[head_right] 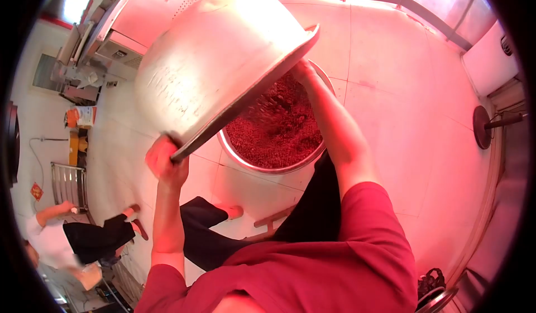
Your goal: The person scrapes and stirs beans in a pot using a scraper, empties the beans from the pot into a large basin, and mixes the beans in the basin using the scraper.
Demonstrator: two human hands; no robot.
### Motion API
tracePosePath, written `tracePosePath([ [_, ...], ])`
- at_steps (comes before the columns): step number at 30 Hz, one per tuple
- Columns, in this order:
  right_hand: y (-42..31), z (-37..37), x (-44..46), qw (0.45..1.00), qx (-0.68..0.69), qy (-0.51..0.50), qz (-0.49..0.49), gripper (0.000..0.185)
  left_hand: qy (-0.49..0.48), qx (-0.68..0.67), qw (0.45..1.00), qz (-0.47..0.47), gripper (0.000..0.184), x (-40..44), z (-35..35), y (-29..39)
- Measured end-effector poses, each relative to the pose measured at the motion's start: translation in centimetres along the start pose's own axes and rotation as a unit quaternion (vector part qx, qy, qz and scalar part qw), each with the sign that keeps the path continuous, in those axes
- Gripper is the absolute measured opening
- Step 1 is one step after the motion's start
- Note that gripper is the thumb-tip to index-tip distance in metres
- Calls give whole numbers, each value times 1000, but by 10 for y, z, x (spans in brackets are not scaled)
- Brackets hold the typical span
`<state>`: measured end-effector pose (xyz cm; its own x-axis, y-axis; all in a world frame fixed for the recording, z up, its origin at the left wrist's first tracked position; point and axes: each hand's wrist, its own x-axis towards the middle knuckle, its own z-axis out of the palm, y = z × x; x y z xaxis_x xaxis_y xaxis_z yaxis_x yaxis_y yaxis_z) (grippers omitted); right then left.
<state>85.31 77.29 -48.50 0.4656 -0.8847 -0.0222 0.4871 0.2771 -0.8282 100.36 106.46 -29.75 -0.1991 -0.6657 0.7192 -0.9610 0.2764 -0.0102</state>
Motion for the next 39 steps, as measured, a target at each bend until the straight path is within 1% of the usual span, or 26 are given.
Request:
tracePosePath([
  [1,-2,3,0,1000,23,-5,3,32,-25,-3,1000,-12,30,2,0,0],
  [4,-4,2,0,996,90,-2,15,30,-20,-12,1000,-18,28,14,5,4],
  [7,-11,4,-7,993,116,-3,10,29,12,14,1000,-13,29,15,-5,11],
  [8,-22,9,-15,998,62,-6,-17,30,26,20,999,-7,30,16,-9,13],
  [9,-34,15,-22,999,7,-5,-45,30,25,1,999,-27,31,13,-14,14],
  [10,-28,12,-20,997,-31,-24,-67,31,20,14,999,-23,31,10,-13,9],
  [11,-23,10,-19,993,-67,-40,-91,31,-11,10,999,-35,31,12,-11,6],
  [12,-20,12,-12,997,-16,-44,-63,30,-38,13,998,-48,31,15,-12,2],
  [14,-22,19,1,995,89,-42,-7,29,-21,30,998,-56,28,26,-16,8],
  [16,-24,21,-5,995,73,-58,-39,29,2,35,997,-62,23,17,-23,15],
  [17,-22,21,-5,995,60,-60,-51,28,-21,26,997,-69,20,18,-25,9],
  [20,-11,17,-3,996,-8,-44,-72,27,-8,30,997,-73,17,30,-27,18],
  [21,-3,12,-1,996,-30,-34,-75,26,-21,67,995,-77,15,29,-29,16],
  [22,3,10,6,995,-42,-33,-84,25,-13,56,994,-92,17,28,-29,14],
  [24,0,12,20,987,-76,-42,-134,23,6,36,993,-108,19,30,-25,3],
  [25,2,11,21,980,-99,-49,-163,23,45,62,988,-131,16,26,-23,-6],
  [26,-1,11,19,972,-125,-57,-193,22,13,59,977,-206,17,30,-29,-4],
  [27,-3,15,14,969,-110,-66,-212,25,38,14,967,-250,17,28,-27,-11],
  [28,-2,13,13,964,-156,-50,-209,26,62,-30,954,-293,17,25,-25,-17],
  [30,0,11,15,948,-245,-17,-203,28,97,-117,926,-345,16,22,-21,-19],
  [31,1,8,16,949,-260,-27,-176,27,114,-160,909,-369,15,21,-19,-21],
  [34,6,7,11,923,-353,-15,-149,24,118,-173,886,-414,15,15,-15,-23],
  [36,8,16,-1,856,-471,46,-208,23,130,-193,864,-446,16,13,-10,-23],
  [37,8,20,-6,814,-525,76,-237,22,136,-203,852,-462,17,11,-9,-22],
  [39,4,28,-10,762,-568,117,-290,21,144,-230,833,-483,17,7,-7,-22],
])
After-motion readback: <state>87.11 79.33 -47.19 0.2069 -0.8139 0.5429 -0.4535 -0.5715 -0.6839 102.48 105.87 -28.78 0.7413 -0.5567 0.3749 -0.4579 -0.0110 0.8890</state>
